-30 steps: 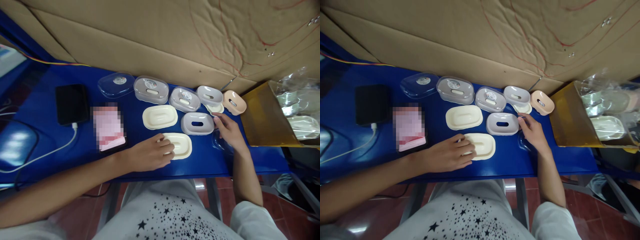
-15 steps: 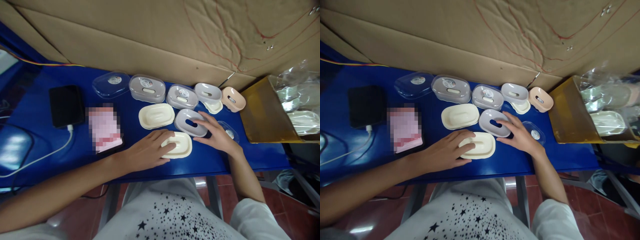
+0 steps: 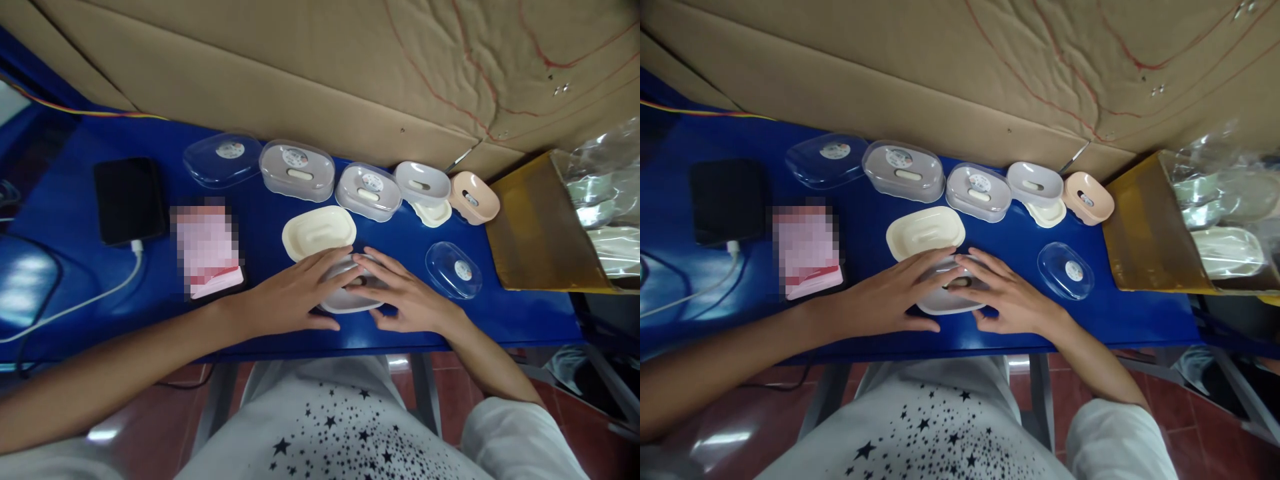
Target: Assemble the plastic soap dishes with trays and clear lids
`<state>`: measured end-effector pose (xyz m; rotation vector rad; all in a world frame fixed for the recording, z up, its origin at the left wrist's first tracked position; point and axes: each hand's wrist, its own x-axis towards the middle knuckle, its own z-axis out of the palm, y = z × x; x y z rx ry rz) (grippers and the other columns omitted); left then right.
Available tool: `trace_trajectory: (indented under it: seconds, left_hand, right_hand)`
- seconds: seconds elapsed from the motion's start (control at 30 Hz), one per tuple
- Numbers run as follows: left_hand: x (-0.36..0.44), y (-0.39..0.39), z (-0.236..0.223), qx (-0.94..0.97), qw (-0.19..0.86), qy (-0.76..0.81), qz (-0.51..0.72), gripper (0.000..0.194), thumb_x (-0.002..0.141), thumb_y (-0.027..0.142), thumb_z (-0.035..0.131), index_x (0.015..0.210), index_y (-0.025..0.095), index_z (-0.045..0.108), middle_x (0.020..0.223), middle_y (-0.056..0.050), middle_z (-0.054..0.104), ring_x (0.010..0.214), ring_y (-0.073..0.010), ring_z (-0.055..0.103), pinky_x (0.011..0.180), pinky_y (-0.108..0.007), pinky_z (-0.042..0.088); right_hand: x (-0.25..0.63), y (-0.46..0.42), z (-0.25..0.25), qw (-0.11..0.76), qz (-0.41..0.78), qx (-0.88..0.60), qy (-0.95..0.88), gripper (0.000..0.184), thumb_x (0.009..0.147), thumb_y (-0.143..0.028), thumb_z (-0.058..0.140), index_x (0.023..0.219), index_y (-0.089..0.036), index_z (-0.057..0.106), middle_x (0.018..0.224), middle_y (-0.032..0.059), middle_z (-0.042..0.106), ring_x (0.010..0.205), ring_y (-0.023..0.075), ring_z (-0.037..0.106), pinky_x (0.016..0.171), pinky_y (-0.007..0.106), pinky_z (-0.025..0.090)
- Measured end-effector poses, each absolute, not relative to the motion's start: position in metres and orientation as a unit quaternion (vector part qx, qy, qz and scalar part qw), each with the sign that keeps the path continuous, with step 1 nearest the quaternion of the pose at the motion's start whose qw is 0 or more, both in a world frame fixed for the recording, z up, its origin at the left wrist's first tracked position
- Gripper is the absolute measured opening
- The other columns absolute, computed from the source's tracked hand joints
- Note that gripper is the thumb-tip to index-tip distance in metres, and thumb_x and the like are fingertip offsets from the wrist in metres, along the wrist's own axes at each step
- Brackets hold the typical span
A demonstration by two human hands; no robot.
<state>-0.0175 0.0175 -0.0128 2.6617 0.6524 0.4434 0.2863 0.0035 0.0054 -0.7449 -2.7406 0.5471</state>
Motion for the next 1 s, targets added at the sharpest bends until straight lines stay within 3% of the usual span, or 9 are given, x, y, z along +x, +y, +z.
trace_trajectory:
  seconds: [0.1, 0.2, 0.3, 0.47, 0.57, 0.7, 0.8, 0.9, 1.0]
  left_hand:
    - [-0.018, 0.016, -0.010, 0.949, 0.149, 0.237, 0.146, 0.102, 0.098, 0.054, 0.081, 0.176, 0.019, 0.027, 0.178, -0.028, 0.031, 0.168, -0.0442, 0.029, 0.133, -0.071, 0.030]
    - [-0.020, 0.017, -0.006, 0.954, 0.128, 0.237, 0.130, 0.099, 0.099, 0.047, 0.082, 0.176, 0.018, 0.027, 0.179, -0.027, 0.030, 0.169, -0.0417, 0.030, 0.135, -0.067, 0.030]
    - [-0.025, 0.023, -0.002, 0.957, 0.136, 0.225, 0.121, 0.107, 0.094, 0.043, 0.087, 0.177, 0.020, 0.024, 0.181, -0.026, 0.027, 0.169, -0.0415, 0.028, 0.135, -0.064, 0.032]
    - [-0.036, 0.037, -0.001, 0.963, 0.142, 0.201, 0.108, 0.108, 0.091, 0.035, 0.091, 0.177, 0.029, 0.026, 0.181, -0.019, 0.033, 0.166, -0.0388, 0.037, 0.136, -0.061, 0.030]
    - [-0.038, 0.039, -0.004, 0.964, 0.135, 0.208, 0.098, 0.111, 0.091, 0.040, 0.092, 0.178, 0.028, 0.024, 0.183, -0.018, 0.028, 0.168, -0.0404, 0.033, 0.136, -0.061, 0.026]
    - [-0.036, 0.035, -0.006, 0.960, 0.147, 0.218, 0.094, 0.113, 0.089, 0.055, 0.090, 0.177, 0.028, 0.026, 0.184, -0.021, 0.021, 0.170, -0.0454, 0.025, 0.135, -0.070, 0.020]
    - [-0.033, 0.032, -0.006, 0.958, 0.154, 0.216, 0.108, 0.101, 0.096, 0.056, 0.084, 0.176, 0.027, 0.029, 0.181, -0.022, 0.030, 0.167, -0.0433, 0.032, 0.134, -0.072, 0.020]
    - [-0.031, 0.031, -0.006, 0.959, 0.142, 0.216, 0.113, 0.084, 0.101, 0.052, 0.079, 0.171, 0.027, 0.040, 0.178, -0.021, 0.037, 0.165, -0.0406, 0.037, 0.135, -0.071, 0.018]
    - [-0.030, 0.031, -0.007, 0.959, 0.134, 0.222, 0.118, 0.082, 0.101, 0.052, 0.078, 0.169, 0.023, 0.041, 0.175, -0.021, 0.043, 0.163, -0.0392, 0.040, 0.136, -0.068, 0.015]
  right_hand:
    - [0.284, 0.000, 0.005, 0.094, 0.167, -0.274, -0.942, 0.065, 0.100, -0.023, 0.068, 0.163, -0.030, 0.055, 0.188, 0.0039, 0.010, 0.174, 0.0364, 0.012, 0.136, 0.067, 0.031]
    - [0.281, -0.002, 0.002, 0.075, 0.148, -0.299, -0.940, 0.065, 0.104, -0.031, 0.071, 0.166, -0.037, 0.051, 0.188, 0.0029, 0.013, 0.174, 0.0373, 0.012, 0.136, 0.069, 0.030]
    - [0.281, -0.001, 0.000, 0.078, 0.146, -0.289, -0.943, 0.064, 0.107, -0.038, 0.069, 0.167, -0.040, 0.049, 0.187, 0.0030, 0.018, 0.172, 0.0385, 0.020, 0.133, 0.069, 0.036]
    - [0.285, -0.002, 0.000, 0.083, 0.139, -0.278, -0.947, 0.066, 0.108, -0.038, 0.066, 0.170, -0.043, 0.044, 0.187, 0.0020, 0.020, 0.172, 0.0389, 0.021, 0.131, 0.070, 0.039]
    - [0.282, -0.006, -0.002, 0.081, 0.115, -0.277, -0.950, 0.071, 0.108, -0.036, 0.068, 0.172, -0.042, 0.039, 0.187, 0.0046, 0.017, 0.172, 0.0398, 0.020, 0.132, 0.071, 0.037]
    - [0.273, -0.007, 0.000, 0.070, 0.136, -0.289, -0.945, 0.078, 0.107, -0.035, 0.069, 0.175, -0.045, 0.031, 0.188, 0.0027, 0.013, 0.172, 0.0395, 0.018, 0.134, 0.072, 0.032]
    - [0.284, -0.001, 0.016, 0.064, 0.187, -0.279, -0.940, 0.081, 0.106, -0.047, 0.070, 0.175, -0.046, 0.028, 0.187, 0.0024, 0.018, 0.172, 0.0372, 0.021, 0.135, 0.071, 0.030]
    - [0.331, 0.005, 0.034, 0.056, 0.210, -0.358, -0.908, 0.081, 0.103, -0.053, 0.073, 0.174, -0.047, 0.033, 0.183, 0.0036, 0.034, 0.167, 0.0356, 0.037, 0.135, 0.068, 0.033]
    - [0.396, 0.010, 0.036, 0.064, 0.148, -0.544, -0.823, 0.101, 0.088, -0.067, 0.085, 0.174, -0.039, 0.037, 0.176, 0.0163, 0.044, 0.160, 0.0531, 0.041, 0.123, 0.083, 0.037]
